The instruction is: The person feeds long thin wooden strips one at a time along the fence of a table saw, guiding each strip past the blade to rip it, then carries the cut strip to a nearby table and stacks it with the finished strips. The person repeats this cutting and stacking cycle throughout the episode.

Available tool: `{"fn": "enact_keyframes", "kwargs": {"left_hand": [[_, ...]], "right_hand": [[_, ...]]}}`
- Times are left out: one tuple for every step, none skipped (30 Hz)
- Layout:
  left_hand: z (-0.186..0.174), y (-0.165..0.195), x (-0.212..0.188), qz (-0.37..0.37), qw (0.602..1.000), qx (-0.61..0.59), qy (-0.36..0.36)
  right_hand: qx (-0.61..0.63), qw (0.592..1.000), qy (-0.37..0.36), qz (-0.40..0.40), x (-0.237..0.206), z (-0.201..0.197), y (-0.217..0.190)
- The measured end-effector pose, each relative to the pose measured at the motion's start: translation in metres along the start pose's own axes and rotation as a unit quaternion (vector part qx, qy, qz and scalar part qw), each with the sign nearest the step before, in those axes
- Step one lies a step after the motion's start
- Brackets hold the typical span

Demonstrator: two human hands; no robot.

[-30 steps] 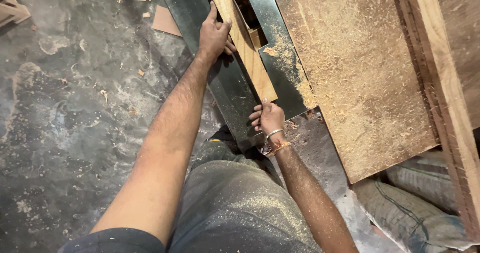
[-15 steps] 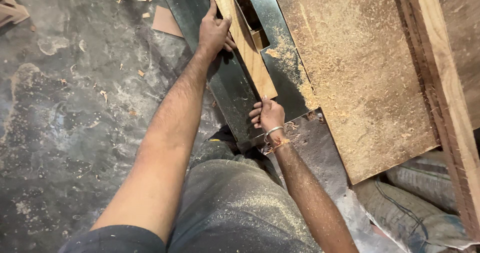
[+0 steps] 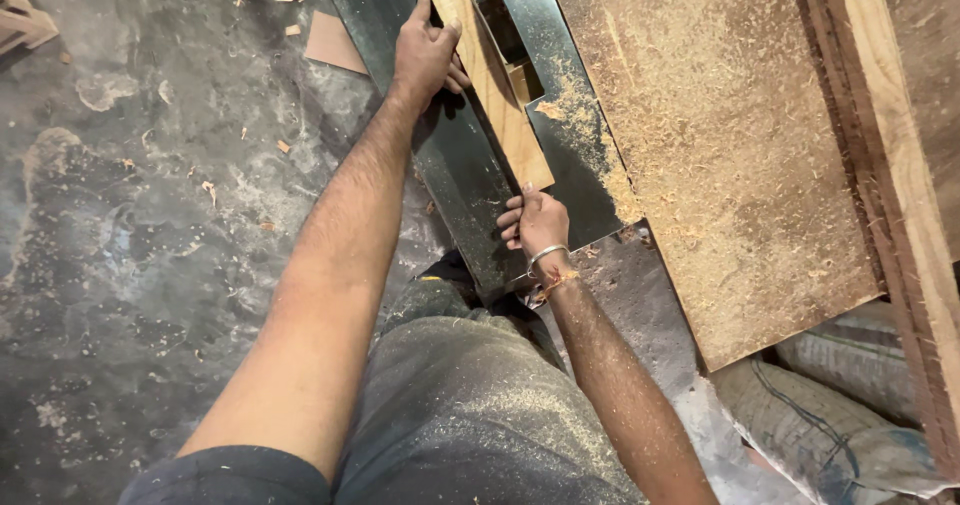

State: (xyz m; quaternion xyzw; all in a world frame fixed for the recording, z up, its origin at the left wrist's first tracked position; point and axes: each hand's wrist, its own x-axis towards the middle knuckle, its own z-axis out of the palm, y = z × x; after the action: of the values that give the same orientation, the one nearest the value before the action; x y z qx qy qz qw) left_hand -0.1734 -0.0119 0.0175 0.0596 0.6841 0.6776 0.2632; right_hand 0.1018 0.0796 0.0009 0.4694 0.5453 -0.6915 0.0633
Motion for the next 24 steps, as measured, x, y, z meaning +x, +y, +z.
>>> {"fn": "enact_keyframes", "kwargs": {"left_hand": [[0.000, 0.000, 0.001, 0.002, 1.000, -0.002, -0.002], [-0.001, 0.001, 0.002, -0.001, 1.000, -0.001, -0.002], [-0.001, 0.001, 0.003, -0.003, 1.000, -0.001, -0.001], [-0.002, 0.002, 0.004, -0.005, 1.000, 0.000, -0.001], [-0.002, 0.002, 0.005, -0.003, 1.000, 0.001, -0.001], [-0.003, 0.003, 0.006, 0.000, 1.000, 0.001, 0.000], [-0.004, 0.003, 0.006, 0.002, 1.000, 0.002, 0.000], [-0.004, 0.004, 0.006, 0.006, 1.000, 0.000, -0.001], [-0.005, 0.004, 0.007, 0.011, 1.000, -0.002, -0.003], [-0.006, 0.005, 0.008, 0.017, 1.000, -0.004, -0.005], [-0.006, 0.005, 0.009, 0.014, 1.000, 0.002, -0.002], [-0.007, 0.006, 0.010, 0.011, 1.000, 0.008, 0.000], [-0.008, 0.006, 0.012, 0.008, 1.000, 0.014, 0.002], [-0.008, 0.007, 0.013, 0.007, 1.000, 0.007, 0.002], [-0.009, 0.007, 0.014, 0.006, 1.000, -0.001, 0.001], [-0.010, 0.008, 0.015, 0.005, 1.000, -0.008, 0.000], [-0.010, 0.009, 0.016, 0.002, 1.000, -0.007, 0.001], [-0.011, 0.010, 0.018, -0.002, 1.000, -0.006, 0.002], [-0.011, 0.010, 0.018, -0.005, 1.000, -0.005, 0.003], [-0.012, 0.010, 0.019, 0.002, 1.000, -0.005, 0.001], [-0.013, 0.011, 0.019, 0.010, 1.000, -0.006, -0.001], [-0.013, 0.011, 0.020, 0.018, 1.000, -0.006, -0.004], [-0.014, 0.012, 0.021, 0.015, 1.000, -0.006, -0.003], [-0.014, 0.013, 0.022, 0.013, 1.000, -0.006, -0.002]], "right_hand": [[0.000, 1.000, 0.001, 0.000, 0.001, 0.001, -0.001], [0.000, 1.000, 0.003, 0.000, 0.001, 0.002, -0.001], [0.000, 1.000, 0.004, 0.000, 0.002, 0.003, -0.001], [0.002, 1.000, 0.003, 0.001, 0.003, 0.004, -0.002], [0.003, 1.000, 0.003, 0.003, 0.004, 0.005, -0.002], [0.004, 1.000, 0.004, 0.004, 0.004, 0.005, -0.003], [0.006, 1.000, 0.003, 0.000, 0.005, 0.006, -0.003], [0.009, 1.000, 0.002, -0.004, 0.006, 0.007, -0.004], [0.012, 1.000, 0.001, -0.008, 0.006, 0.008, -0.005], [0.010, 1.000, 0.002, -0.005, 0.007, 0.009, -0.006], [0.007, 1.000, 0.003, -0.002, 0.008, 0.010, -0.008], [0.003, 1.000, 0.003, 0.001, 0.008, 0.011, -0.009], [0.004, 1.000, 0.004, 0.001, 0.008, 0.012, -0.011], [0.005, 1.000, 0.004, 0.000, 0.008, 0.014, -0.012], [0.006, 1.000, 0.005, 0.000, 0.007, 0.015, -0.013], [0.008, 1.000, 0.005, 0.003, 0.008, 0.016, -0.015], [0.009, 1.000, 0.006, 0.006, 0.008, 0.018, -0.016], [0.010, 1.000, 0.006, 0.008, 0.009, 0.019, -0.018], [0.013, 1.000, 0.007, 0.008, 0.009, 0.020, -0.019], [0.017, 1.000, 0.006, 0.009, 0.009, 0.021, -0.019], [0.020, 1.000, 0.007, 0.009, 0.010, 0.022, -0.020], [0.018, 1.000, 0.008, 0.005, 0.011, 0.024, -0.021], [0.016, 1.000, 0.010, 0.002, 0.012, 0.025, -0.021], [0.014, 1.000, 0.011, -0.002, 0.012, 0.026, -0.021]]}}
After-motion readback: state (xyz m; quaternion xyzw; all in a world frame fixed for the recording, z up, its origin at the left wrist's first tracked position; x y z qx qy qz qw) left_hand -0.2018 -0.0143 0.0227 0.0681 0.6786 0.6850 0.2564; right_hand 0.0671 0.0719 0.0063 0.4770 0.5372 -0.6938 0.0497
